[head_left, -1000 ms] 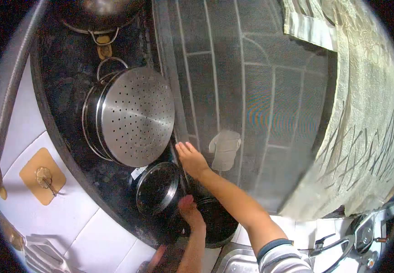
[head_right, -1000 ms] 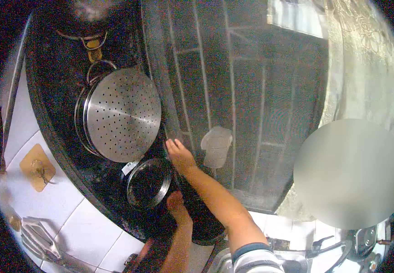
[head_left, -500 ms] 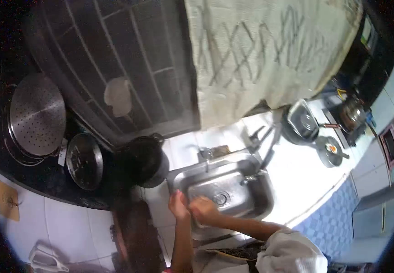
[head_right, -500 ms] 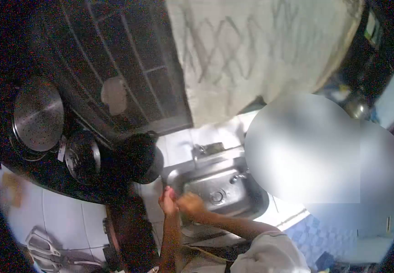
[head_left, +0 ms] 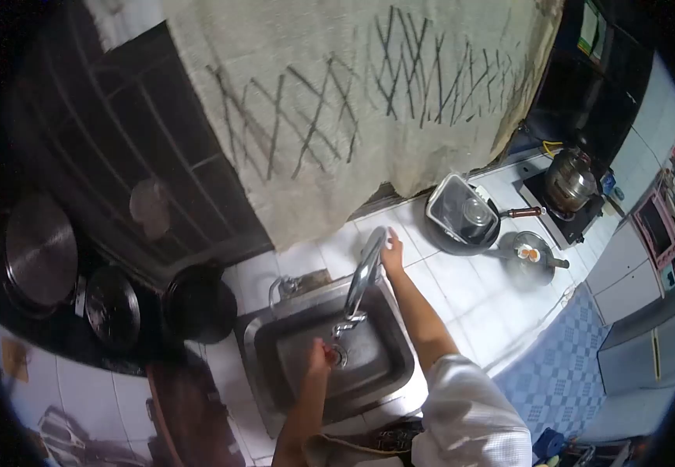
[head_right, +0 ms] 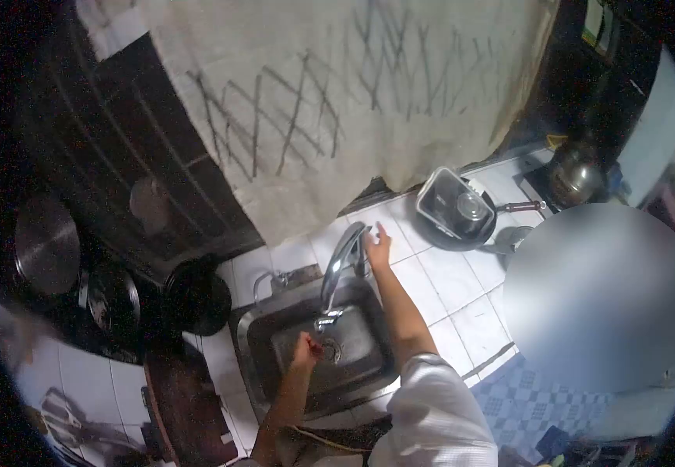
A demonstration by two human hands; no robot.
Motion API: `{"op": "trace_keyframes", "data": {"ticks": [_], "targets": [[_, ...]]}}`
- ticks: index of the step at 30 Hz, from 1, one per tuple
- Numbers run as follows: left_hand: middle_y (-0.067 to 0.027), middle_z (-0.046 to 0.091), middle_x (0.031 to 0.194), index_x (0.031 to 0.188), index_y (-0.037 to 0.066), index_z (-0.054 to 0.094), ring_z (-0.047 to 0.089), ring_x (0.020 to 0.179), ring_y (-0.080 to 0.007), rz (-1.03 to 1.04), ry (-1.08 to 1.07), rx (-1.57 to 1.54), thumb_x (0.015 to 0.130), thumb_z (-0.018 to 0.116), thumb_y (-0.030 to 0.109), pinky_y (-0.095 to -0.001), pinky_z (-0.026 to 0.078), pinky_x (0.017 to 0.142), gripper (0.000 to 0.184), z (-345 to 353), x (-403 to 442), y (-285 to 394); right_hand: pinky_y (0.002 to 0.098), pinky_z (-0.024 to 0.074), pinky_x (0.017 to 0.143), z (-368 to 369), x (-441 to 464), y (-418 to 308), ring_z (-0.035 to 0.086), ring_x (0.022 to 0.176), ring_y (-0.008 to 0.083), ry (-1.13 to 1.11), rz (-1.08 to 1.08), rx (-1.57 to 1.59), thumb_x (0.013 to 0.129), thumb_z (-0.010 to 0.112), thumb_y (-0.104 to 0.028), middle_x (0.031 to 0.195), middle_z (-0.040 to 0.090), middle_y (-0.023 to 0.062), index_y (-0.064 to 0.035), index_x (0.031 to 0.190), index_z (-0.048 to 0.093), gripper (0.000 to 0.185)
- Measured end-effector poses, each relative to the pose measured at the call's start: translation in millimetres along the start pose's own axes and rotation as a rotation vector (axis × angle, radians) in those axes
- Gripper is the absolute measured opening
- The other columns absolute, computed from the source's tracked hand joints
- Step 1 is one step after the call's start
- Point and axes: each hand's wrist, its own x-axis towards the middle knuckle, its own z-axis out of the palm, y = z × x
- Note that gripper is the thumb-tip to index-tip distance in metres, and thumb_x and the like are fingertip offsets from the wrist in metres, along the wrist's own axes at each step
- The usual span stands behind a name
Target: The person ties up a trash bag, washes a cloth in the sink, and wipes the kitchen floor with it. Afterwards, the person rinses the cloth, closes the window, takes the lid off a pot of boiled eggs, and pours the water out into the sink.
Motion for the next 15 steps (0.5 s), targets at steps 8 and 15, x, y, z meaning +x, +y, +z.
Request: {"op": "trace_keyframes", "data": {"ticks": [8,15], "targets": [[-0.0093,0.053,0.068,0.081,0.004,0.053,0.052,0.054,-0.0208,-0.114,-0.299,-0.168,0.079,0.048,0.029,-0.0321,0.046,0.047,0.026,1,66,-24,0.0245,0.0391,0.049,-10,33,-17,0.048,0.054,0.0106,-0.356,0.157,0.318,0.077,0.057,-0.016,0.062,0.054,0.0046,-0.0012,0.077,0.052,0.016],[-0.0068,0.056,0.065,0.078,0.006,0.054,0.056,0.056,-0.0226,-0.177,-0.319,-0.249,0.077,0.05,0.022,-0.0339,0.049,0.052,0.016,-26,127,-52,0.0232,0.0369,0.04,-5,38,-16,0.047,0.043,0.0107,-0.334,0.236,0.398,0.079,0.057,-0.023,0.055,0.052,0.0054,-0.0003,0.071,0.049,0.025]]}}
